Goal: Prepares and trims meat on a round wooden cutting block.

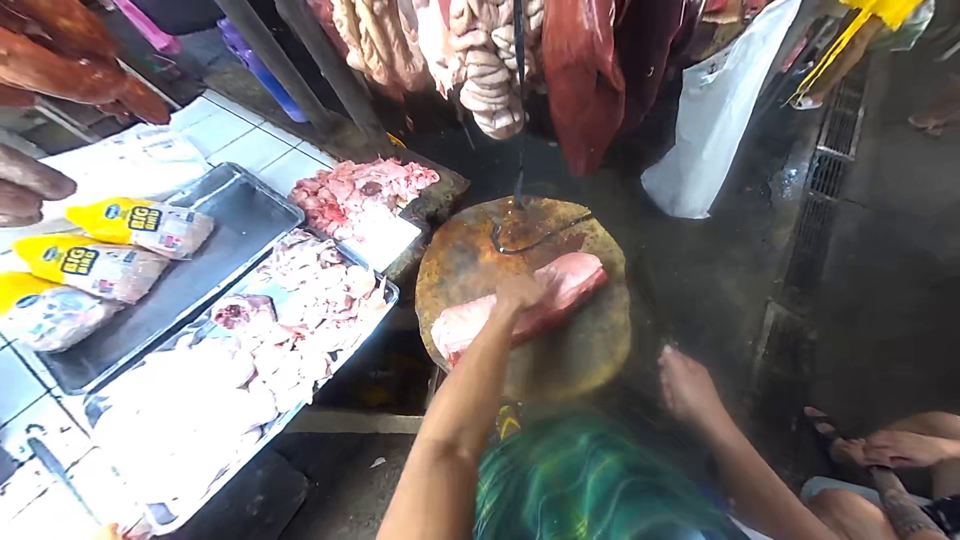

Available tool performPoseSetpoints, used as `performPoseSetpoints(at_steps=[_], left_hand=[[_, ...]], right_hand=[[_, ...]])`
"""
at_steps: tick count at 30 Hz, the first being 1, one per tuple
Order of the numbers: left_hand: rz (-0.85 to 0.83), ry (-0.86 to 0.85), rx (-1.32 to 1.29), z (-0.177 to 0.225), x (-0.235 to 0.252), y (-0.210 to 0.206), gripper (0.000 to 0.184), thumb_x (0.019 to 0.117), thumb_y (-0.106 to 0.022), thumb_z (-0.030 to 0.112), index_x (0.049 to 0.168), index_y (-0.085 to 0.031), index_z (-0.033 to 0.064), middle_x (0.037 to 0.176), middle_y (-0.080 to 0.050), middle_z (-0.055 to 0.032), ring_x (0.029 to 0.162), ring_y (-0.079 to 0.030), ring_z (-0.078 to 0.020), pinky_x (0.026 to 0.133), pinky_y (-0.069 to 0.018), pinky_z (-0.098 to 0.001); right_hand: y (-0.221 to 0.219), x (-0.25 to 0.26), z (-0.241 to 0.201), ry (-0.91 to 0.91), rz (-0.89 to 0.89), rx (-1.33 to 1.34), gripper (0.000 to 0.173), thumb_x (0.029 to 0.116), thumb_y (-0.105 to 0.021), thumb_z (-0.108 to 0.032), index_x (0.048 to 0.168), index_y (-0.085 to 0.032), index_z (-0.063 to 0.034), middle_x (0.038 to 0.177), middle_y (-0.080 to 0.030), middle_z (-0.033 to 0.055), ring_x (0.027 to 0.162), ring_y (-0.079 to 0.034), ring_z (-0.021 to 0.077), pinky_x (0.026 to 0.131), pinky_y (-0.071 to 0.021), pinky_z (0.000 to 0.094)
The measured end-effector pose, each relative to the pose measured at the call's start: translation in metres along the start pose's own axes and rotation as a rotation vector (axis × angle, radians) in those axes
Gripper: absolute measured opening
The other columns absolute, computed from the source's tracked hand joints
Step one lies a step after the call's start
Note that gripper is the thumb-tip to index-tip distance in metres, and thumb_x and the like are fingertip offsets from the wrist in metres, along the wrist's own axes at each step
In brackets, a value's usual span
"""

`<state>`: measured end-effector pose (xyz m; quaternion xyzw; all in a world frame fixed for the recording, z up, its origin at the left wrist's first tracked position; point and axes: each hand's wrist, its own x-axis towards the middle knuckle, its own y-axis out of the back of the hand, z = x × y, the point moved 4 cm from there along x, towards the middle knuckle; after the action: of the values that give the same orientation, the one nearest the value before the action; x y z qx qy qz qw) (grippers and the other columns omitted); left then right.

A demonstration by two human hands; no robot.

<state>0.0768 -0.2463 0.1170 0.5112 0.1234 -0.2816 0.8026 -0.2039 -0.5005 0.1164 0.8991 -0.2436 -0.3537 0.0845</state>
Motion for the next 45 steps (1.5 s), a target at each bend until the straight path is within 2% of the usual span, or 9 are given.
performPoseSetpoints(at_steps=[10, 14, 16, 20, 24, 28, 32, 37, 45], left_hand=[[-0.157, -0.293, 0.08, 0.052, 0.016, -0.04, 0.073, 0.0888, -0.048, 0.08, 0.129, -0.072, 0.0244, 0.12, -0.072, -0.0145, 0.119, -0.064, -0.0366, 0.106, -0.041, -0.069], [0.054, -0.388, 0.034, 0.037, 0.0, -0.044, 0.077, 0.0957, -0.044, 0.074, 0.155, -0.048, 0.026, 0.158, -0.048, -0.0047, 0.152, -0.034, -0.03, 0.122, -0.0048, -0.0721], [0.356, -0.352, -0.074, 0.0, -0.043, -0.017, 0.065, 0.1023, -0.046, 0.061, 0.155, -0.048, 0.0222, 0.159, -0.046, -0.0032, 0.152, -0.033, -0.0259, 0.125, -0.0063, -0.0675], [0.595, 0.079, -0.276, -0.149, -0.182, 0.017, 0.049, 0.105, -0.053, 0.048, 0.144, -0.059, 0.0177, 0.138, -0.064, -0.0084, 0.125, -0.062, -0.0259, 0.107, -0.0489, -0.0575], [0.487, 0.765, -0.491, -0.32, -0.35, -0.063, 0.053, 0.1044, -0.052, 0.05, 0.137, -0.063, 0.0089, 0.127, -0.068, -0.0216, 0.118, -0.064, -0.0393, 0.101, -0.0469, -0.0658], [0.52, 1.356, -0.87, -0.36, -0.508, -0.193, 0.055, 0.1085, -0.047, 0.043, 0.138, -0.057, -0.002, 0.126, -0.061, -0.0267, 0.108, -0.062, -0.0344, 0.095, -0.0476, -0.0544], [0.632, 1.746, -1.388, -0.321, -0.598, -0.35, 0.063, 0.1083, -0.039, 0.051, 0.149, -0.043, 0.0034, 0.134, -0.058, -0.0254, 0.109, -0.063, -0.0329, 0.092, -0.0511, -0.0498], [0.373, 1.811, -1.627, -0.237, -0.58, -0.454, 0.055, 0.1081, -0.043, 0.047, 0.147, -0.044, 0.0078, 0.117, -0.059, -0.0209, 0.09, -0.06, -0.0274, 0.079, -0.0517, -0.0443], [0.362, 1.721, -1.903, -0.19, -0.51, -0.504, 0.052, 0.1083, -0.045, 0.047, 0.133, -0.054, 0.0016, 0.108, -0.063, -0.0172, 0.083, -0.061, -0.0233, 0.073, -0.052, -0.0391]], right_hand=[[0.014, 0.125, -0.124, 0.416, 0.038, -0.935, 0.059, 0.1035, -0.049, -0.058, 0.134, -0.064, -0.009, 0.118, -0.071, 0.0223, 0.115, -0.066, 0.0418, 0.099, -0.0489, 0.0638], [-0.034, 0.187, -0.157, 0.669, 0.029, -1.078, 0.058, 0.1009, -0.056, -0.057, 0.134, -0.065, -0.0099, 0.126, -0.069, 0.0204, 0.112, -0.067, 0.0435, 0.093, -0.0506, 0.0692], [-0.062, 0.216, -0.164, 0.76, -0.001, -1.088, 0.058, 0.0993, -0.06, -0.054, 0.136, -0.064, -0.0093, 0.131, -0.066, 0.0199, 0.116, -0.066, 0.0427, 0.094, -0.051, 0.0693], [-0.105, 0.244, -0.173, 0.739, -0.095, -1.087, 0.057, 0.0959, -0.069, -0.05, 0.135, -0.066, -0.008, 0.137, -0.062, 0.021, 0.129, -0.058, 0.0422, 0.103, -0.0478, 0.0657], [-0.123, 0.24, -0.183, 0.678, -0.106, -1.208, 0.052, 0.0958, -0.07, -0.048, 0.126, -0.071, -0.0056, 0.128, -0.065, 0.0279, 0.125, -0.057, 0.0509, 0.101, -0.045, 0.0728], [-0.142, 0.153, -0.211, 0.77, -0.037, -1.189, 0.055, 0.1061, -0.049, -0.047, 0.121, -0.068, 0.0023, 0.118, -0.065, 0.037, 0.114, -0.06, 0.059, 0.092, -0.0422, 0.08], [-0.232, -0.003, -0.198, 1.026, -0.52, -1.16, 0.05, 0.1118, -0.035, -0.04, 0.127, -0.06, 0.0013, 0.108, -0.066, 0.034, 0.1, -0.065, 0.054, 0.085, -0.0473, 0.0746], [-0.332, -0.182, -0.088, 1.411, -1.517, -1.331, 0.033, 0.1059, -0.054, -0.038, 0.125, -0.069, -0.0168, 0.119, -0.071, 0.0052, 0.107, -0.07, 0.0226, 0.094, -0.0571, 0.0527], [-0.341, -0.256, 0.028, 1.223, -2.141, -1.998, 0.061, 0.0971, -0.061, -0.056, 0.148, -0.053, -0.023, 0.123, -0.067, 0.0219, 0.115, -0.063, 0.0442, 0.095, -0.0466, 0.0694]])
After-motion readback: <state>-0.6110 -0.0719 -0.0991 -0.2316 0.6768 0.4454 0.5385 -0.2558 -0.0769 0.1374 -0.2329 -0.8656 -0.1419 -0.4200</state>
